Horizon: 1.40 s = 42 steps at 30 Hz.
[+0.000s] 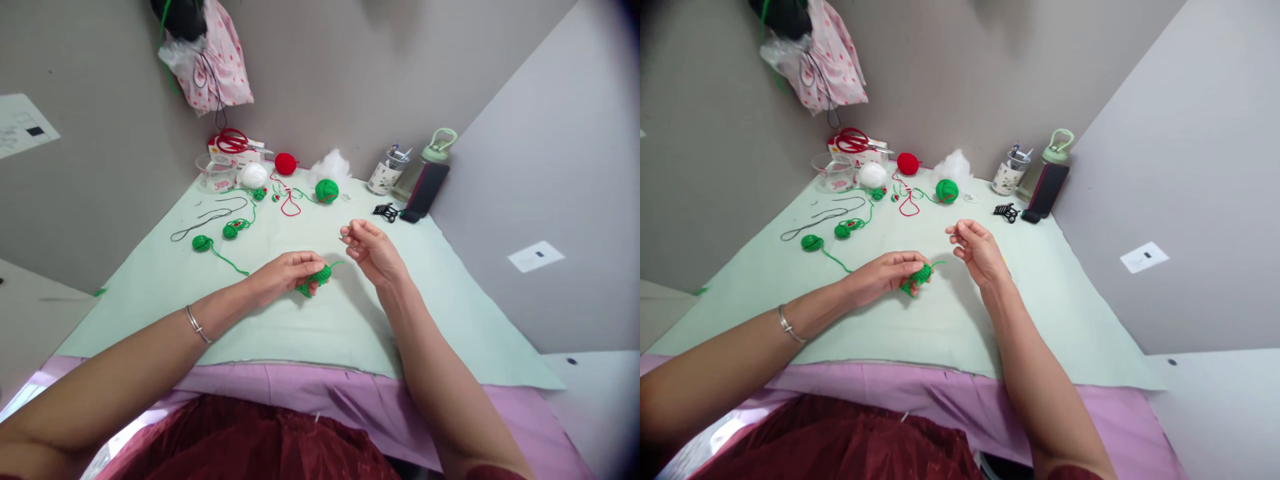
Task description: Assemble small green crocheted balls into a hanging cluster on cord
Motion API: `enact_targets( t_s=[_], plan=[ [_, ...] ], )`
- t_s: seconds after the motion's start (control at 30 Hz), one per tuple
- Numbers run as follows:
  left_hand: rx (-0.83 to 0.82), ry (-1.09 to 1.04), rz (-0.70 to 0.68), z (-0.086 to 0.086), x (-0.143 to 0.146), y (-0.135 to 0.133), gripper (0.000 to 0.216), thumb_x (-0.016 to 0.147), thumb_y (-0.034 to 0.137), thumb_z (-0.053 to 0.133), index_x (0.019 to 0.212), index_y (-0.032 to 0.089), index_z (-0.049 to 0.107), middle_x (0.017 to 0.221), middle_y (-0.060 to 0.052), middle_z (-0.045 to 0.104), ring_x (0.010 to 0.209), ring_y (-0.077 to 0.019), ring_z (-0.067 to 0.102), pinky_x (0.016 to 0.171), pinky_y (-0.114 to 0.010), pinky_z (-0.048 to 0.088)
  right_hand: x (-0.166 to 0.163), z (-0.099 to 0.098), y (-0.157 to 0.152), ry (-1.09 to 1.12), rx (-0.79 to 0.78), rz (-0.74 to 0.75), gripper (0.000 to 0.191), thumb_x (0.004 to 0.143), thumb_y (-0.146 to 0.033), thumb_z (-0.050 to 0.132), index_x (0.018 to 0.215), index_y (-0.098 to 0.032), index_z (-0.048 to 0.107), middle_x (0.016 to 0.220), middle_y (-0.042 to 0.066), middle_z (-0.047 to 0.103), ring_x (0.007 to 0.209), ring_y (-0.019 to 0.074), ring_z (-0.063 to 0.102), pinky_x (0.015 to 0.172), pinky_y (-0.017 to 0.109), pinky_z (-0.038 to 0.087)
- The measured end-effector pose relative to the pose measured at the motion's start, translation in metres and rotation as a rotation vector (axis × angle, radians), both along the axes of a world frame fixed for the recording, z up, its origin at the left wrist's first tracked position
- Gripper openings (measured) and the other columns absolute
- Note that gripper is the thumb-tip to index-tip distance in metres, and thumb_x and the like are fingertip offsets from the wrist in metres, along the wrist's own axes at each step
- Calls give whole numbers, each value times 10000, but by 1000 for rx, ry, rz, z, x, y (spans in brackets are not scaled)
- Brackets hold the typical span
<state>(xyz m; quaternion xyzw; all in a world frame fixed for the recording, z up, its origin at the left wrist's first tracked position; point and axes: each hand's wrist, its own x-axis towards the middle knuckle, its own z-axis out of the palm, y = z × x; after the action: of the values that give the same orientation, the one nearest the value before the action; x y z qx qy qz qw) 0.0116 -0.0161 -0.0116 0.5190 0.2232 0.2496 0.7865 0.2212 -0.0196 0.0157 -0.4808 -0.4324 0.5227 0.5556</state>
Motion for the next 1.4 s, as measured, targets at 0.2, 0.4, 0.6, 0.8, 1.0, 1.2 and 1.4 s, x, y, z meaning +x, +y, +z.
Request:
enact_targets(
  t_s=[0.2,0.4,0.6,0.8,1.0,1.2,1.4],
  plan=[
    [-15,-28,14,0,-1,2,304,867,426,666,972,141,668,943,-73,667,690,-107,586,700,-267,493,-6,14,-11,31,-53,203,354,728,-454,768,788,-209,519,684,-36,604,439,50,286,417,222,196],
    [-28,-90,89,4,-7,9,268,897,371,631,993,126,680,973,-90,657,743,-111,583,708,-235,513,0,1,-4,-225,24,61,281,730,-406,750,802,-195,580,644,-39,559,498,77,427,490,230,323],
    [-63,-102,139,5,-13,13,278,890,374,635,1018,133,691,1023,-103,671,738,-108,587,681,-230,514,2,-17,0,-940,148,-36,179,839,-323,612,764,-192,708,737,28,666,625,136,537,604,271,375],
    [-84,-112,106,-2,-8,11,271,868,378,666,968,128,691,953,-87,670,745,-112,595,717,-240,510,-21,-1,-14,-459,128,251,324,860,-473,626,897,-170,735,651,2,609,562,109,438,554,263,368],
    [-81,-79,78,4,-6,8,229,876,338,632,927,120,680,885,-48,623,682,-90,555,663,-227,479,-16,-3,-7,-414,269,-129,196,751,-366,744,723,-182,681,647,-11,586,577,105,463,567,264,400],
    [-73,-65,77,6,-5,5,177,850,308,614,872,133,629,885,-45,608,686,-92,534,634,-222,455,-5,6,-7,-146,148,-89,331,772,-512,710,774,-208,579,816,33,642,742,140,591,602,241,457],
    [6,74,47,6,-6,2,152,845,304,560,929,178,570,867,-28,624,578,-69,439,522,-206,330,-17,13,-17,114,8,272,401,805,-480,727,714,-212,444,615,-53,398,506,79,398,473,210,346]
  ],
)
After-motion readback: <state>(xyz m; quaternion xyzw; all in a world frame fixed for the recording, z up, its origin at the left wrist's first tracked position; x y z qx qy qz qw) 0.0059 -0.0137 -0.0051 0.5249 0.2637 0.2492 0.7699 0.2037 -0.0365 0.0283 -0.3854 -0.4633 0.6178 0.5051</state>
